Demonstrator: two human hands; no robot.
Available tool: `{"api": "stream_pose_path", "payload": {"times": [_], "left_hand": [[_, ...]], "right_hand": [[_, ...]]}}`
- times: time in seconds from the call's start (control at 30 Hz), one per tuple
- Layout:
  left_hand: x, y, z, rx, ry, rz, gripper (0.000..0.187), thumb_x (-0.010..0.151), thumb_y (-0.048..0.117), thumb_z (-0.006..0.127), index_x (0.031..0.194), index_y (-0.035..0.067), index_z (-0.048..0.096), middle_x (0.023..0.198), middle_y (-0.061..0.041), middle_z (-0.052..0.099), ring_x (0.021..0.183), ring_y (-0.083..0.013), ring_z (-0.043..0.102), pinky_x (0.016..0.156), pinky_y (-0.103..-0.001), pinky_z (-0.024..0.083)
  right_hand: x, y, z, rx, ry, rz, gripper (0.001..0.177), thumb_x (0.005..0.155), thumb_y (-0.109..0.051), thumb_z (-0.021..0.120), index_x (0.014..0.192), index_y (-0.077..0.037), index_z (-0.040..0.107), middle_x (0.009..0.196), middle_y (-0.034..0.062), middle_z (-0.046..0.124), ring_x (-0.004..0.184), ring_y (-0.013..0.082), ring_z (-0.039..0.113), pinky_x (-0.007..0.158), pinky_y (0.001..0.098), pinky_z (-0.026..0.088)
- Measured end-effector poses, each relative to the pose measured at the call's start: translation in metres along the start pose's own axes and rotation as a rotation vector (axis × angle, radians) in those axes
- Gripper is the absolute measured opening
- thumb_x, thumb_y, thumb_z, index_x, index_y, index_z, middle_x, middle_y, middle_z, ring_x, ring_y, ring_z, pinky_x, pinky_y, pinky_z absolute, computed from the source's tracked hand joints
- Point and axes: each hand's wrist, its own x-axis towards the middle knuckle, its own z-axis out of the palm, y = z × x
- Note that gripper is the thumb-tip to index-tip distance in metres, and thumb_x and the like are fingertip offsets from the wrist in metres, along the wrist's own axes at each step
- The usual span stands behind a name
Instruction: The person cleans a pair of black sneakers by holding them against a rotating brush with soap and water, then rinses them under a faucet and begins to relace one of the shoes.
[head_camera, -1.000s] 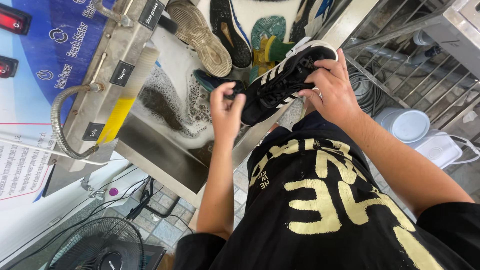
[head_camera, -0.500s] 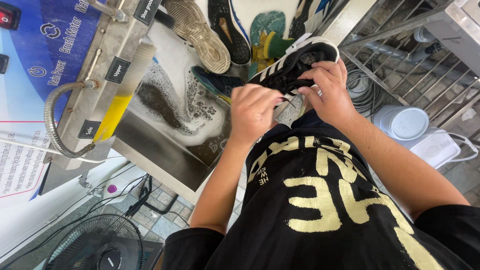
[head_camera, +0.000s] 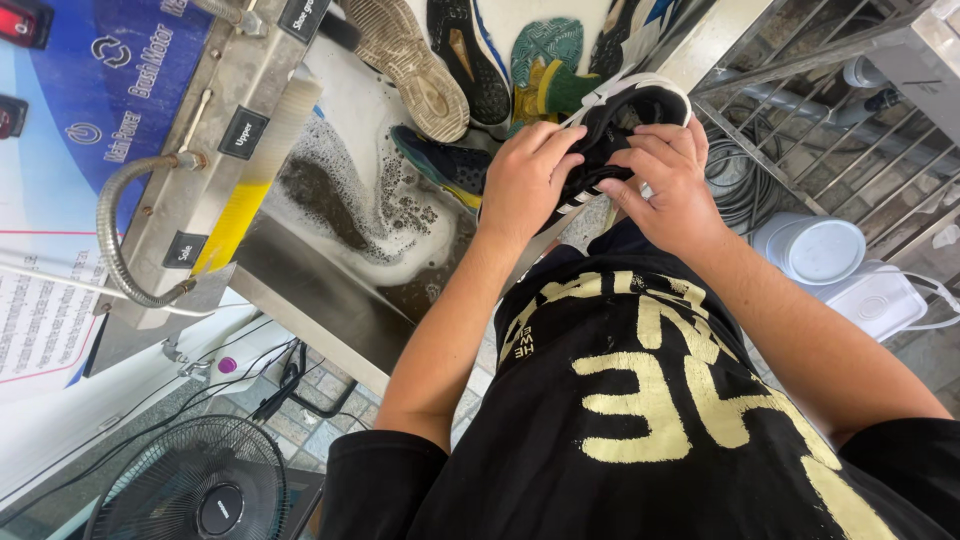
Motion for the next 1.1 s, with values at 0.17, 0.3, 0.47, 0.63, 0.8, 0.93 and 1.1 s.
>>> {"api": "stream_pose_path", "payload": {"times": [0.17, 0.3, 0.47, 0.63, 0.8, 0.93, 1.1], "left_hand": [[0.006, -0.014, -0.01, 0.082, -0.159, 0.25, 0.015, 0.087, 0.007, 0.071, 0.102, 0.01, 0.073, 0.1, -0.003, 0.057, 0.097, -0.0226, 0.061, 0.085, -0.037, 0.051], [0.015, -0.018, -0.019, 0.123, -0.288, 0.367, 0.012, 0.086, 0.016, 0.075, 0.087, 0.008, 0.067, 0.107, -0.003, 0.057, 0.103, -0.023, 0.059, 0.087, -0.039, 0.05], [0.018, -0.023, -0.026, 0.244, -0.309, 0.429, 0.012, 0.088, 0.015, 0.069, 0.099, 0.012, 0.071, 0.111, -0.002, 0.057, 0.107, -0.0207, 0.058, 0.087, -0.038, 0.049], [0.015, -0.03, -0.013, 0.212, -0.272, 0.419, 0.015, 0.091, 0.013, 0.063, 0.103, 0.011, 0.071, 0.114, -0.001, 0.057, 0.11, -0.0204, 0.058, 0.09, -0.037, 0.049], [0.015, -0.043, -0.01, 0.069, -0.423, 0.389, 0.015, 0.093, 0.005, 0.062, 0.107, 0.006, 0.069, 0.118, -0.002, 0.059, 0.112, -0.0196, 0.061, 0.09, -0.034, 0.052], [0.018, -0.042, -0.019, 0.065, -0.502, 0.352, 0.017, 0.093, 0.002, 0.063, 0.109, 0.006, 0.069, 0.119, -0.002, 0.06, 0.115, -0.0215, 0.061, 0.091, -0.035, 0.052], [0.012, -0.038, -0.026, -0.289, -0.461, 0.208, 0.017, 0.08, 0.011, 0.078, 0.085, 0.007, 0.061, 0.117, -0.01, 0.051, 0.125, -0.0315, 0.046, 0.107, -0.046, 0.041]], "right_hand": [[0.0, 0.007, 0.0, -0.048, 0.001, -0.026, 0.03, 0.091, -0.027, 0.083, 0.109, -0.007, 0.071, 0.115, 0.0094, 0.069, 0.131, 0.0311, 0.055, 0.123, 0.0553, 0.027], [0.001, 0.005, -0.003, -0.049, 0.015, -0.061, 0.032, 0.09, -0.029, 0.083, 0.11, -0.007, 0.071, 0.111, 0.007, 0.068, 0.13, 0.0304, 0.055, 0.124, 0.0568, 0.028], [0.007, 0.001, 0.004, -0.148, 0.024, -0.046, 0.039, 0.091, -0.032, 0.083, 0.121, -0.008, 0.072, 0.104, 0.0065, 0.066, 0.123, 0.0303, 0.056, 0.122, 0.0597, 0.026], [0.008, 0.01, 0.002, -0.111, 0.039, -0.097, 0.04, 0.089, -0.035, 0.084, 0.115, -0.008, 0.071, 0.102, 0.0053, 0.067, 0.121, 0.0293, 0.057, 0.121, 0.059, 0.027], [0.007, 0.013, 0.003, -0.19, -0.006, -0.067, 0.035, 0.09, -0.038, 0.083, 0.113, -0.014, 0.074, 0.093, 0.0015, 0.064, 0.114, 0.0258, 0.056, 0.125, 0.0565, 0.03], [0.009, 0.013, 0.006, -0.251, 0.005, -0.081, 0.034, 0.091, -0.037, 0.082, 0.115, -0.015, 0.075, 0.092, 0.0009, 0.063, 0.113, 0.0255, 0.056, 0.124, 0.0573, 0.03], [0.006, 0.012, 0.004, -0.245, 0.033, -0.09, 0.033, 0.089, -0.036, 0.083, 0.114, -0.015, 0.074, 0.095, 0.0009, 0.063, 0.117, 0.0254, 0.056, 0.125, 0.0551, 0.031]]}}
